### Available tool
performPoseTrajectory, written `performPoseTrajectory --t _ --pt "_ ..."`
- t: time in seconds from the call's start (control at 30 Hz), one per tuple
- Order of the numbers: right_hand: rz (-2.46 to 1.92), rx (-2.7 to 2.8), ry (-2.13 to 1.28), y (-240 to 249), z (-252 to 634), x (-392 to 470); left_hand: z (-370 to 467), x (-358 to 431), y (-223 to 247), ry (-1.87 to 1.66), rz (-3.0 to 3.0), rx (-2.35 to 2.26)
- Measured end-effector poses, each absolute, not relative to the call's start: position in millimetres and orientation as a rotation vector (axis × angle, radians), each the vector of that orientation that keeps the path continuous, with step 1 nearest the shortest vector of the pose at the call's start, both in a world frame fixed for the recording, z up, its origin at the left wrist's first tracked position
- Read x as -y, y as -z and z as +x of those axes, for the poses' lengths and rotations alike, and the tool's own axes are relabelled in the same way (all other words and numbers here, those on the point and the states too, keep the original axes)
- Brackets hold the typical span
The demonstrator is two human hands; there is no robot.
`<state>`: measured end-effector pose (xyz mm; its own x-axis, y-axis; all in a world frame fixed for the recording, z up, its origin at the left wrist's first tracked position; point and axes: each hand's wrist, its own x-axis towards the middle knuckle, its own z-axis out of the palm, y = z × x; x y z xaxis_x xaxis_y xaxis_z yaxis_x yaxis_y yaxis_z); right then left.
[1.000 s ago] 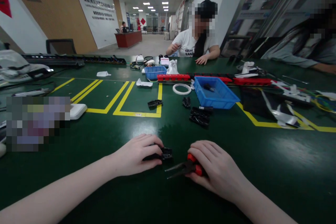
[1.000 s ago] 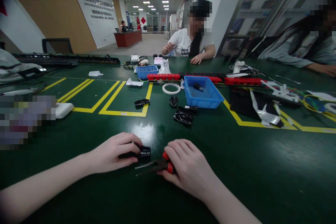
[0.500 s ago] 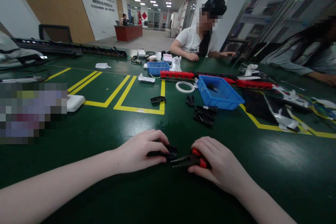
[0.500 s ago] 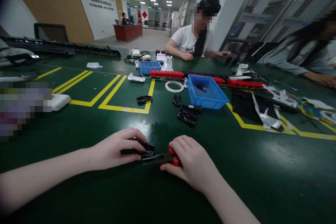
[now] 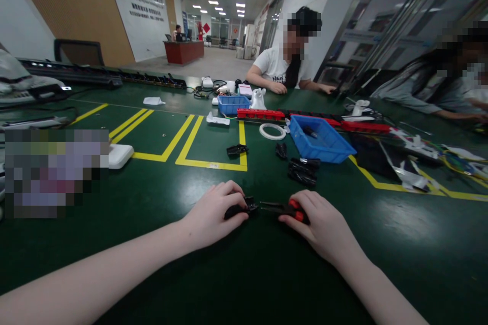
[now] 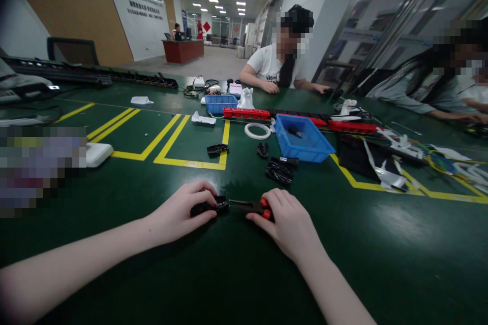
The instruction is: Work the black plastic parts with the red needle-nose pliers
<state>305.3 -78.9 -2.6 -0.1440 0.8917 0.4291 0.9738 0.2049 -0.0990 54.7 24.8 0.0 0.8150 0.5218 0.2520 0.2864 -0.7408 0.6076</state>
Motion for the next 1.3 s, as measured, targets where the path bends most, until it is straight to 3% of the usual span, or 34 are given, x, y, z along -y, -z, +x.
performPoseTrajectory --t 0.73,1.3 --pt "-1.521 2.220 0.138 0 294 71 54 -26 -1 -0.511 2.463 -0.246" --pt "-1.429 2.273 0.274 -2 295 73 55 -25 -1 -0.463 2.349 -0.157"
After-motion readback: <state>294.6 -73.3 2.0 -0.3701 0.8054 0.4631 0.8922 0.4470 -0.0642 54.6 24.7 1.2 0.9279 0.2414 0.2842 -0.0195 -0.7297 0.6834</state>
